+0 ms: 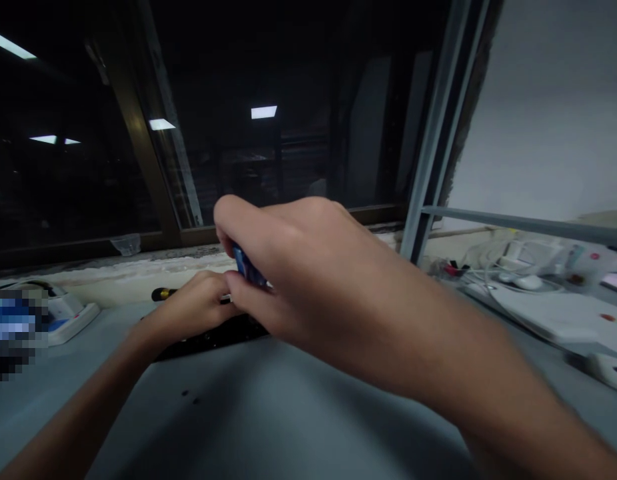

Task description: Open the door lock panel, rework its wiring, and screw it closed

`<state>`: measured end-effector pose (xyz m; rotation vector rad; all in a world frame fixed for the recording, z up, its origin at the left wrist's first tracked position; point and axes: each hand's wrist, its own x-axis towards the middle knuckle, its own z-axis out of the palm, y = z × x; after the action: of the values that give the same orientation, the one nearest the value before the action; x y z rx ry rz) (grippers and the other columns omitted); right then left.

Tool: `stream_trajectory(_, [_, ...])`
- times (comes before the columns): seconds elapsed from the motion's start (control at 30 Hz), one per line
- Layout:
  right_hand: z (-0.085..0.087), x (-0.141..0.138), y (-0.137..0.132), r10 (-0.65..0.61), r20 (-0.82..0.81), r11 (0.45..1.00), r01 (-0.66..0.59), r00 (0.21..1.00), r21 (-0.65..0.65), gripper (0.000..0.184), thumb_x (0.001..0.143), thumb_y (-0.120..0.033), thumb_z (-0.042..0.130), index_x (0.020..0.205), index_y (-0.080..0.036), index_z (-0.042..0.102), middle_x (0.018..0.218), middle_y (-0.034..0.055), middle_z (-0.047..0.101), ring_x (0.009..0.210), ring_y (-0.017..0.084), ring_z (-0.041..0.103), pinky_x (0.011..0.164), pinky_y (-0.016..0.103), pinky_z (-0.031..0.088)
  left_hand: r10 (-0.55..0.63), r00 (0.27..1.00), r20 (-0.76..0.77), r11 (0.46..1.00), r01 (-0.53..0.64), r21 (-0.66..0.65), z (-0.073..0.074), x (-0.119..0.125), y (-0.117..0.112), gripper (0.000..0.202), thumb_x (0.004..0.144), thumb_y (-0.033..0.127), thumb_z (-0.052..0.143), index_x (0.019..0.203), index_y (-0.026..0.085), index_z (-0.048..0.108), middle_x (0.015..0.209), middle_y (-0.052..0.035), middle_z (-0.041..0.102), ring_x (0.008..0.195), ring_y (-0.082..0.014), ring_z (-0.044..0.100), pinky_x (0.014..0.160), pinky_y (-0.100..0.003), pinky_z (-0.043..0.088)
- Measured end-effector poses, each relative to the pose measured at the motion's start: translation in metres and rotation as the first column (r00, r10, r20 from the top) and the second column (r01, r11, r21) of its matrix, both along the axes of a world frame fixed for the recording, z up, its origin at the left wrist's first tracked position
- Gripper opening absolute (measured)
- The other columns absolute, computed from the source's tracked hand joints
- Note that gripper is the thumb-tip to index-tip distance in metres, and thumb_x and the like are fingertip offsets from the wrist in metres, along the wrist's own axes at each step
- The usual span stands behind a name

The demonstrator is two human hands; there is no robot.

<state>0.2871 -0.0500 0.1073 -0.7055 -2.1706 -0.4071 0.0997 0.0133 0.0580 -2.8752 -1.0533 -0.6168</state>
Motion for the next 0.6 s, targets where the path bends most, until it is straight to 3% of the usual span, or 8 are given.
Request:
stream_trajectory(0.23, [-0.005, -0.002, 0.004, 0.025, -0.024, 0.995, -0.027, 0.999, -0.096, 0.006, 0.073, -0.023, 0.057, 0.074, -0.024, 0.051, 0.056, -0.0063, 0.050, 0.047, 0.007, 0.051, 0.039, 0.020, 0.027, 0.009, 0.998, -0.066, 0.994, -0.002, 0.108, -0.015, -0.001, 0.010, 0.020, 0.080, 0.014, 0.043, 0.074, 0.016, 0.062, 0.075, -0.0033, 0.067, 0.068, -0.0157, 0.059, 0.058, -0.024, 0.038])
stream_trajectory(0.6, [-0.001, -0.004, 0.001, -0.019, 0.017, 1.000, 0.019, 1.000, 0.022, 0.005, 0.073, -0.022, 0.053, 0.075, -0.024, 0.049, 0.056, -0.0074, 0.049, 0.043, 0.005, 0.044, 0.040, 0.020, 0.025, 0.003, 0.999, -0.040, 0.990, 0.003, 0.143, -0.012, -0.003, 0.010, 0.021, 0.080, 0.014, 0.042, 0.075, 0.016, 0.062, 0.073, -0.0033, 0.065, 0.066, -0.0150, 0.057, 0.058, -0.025, 0.038])
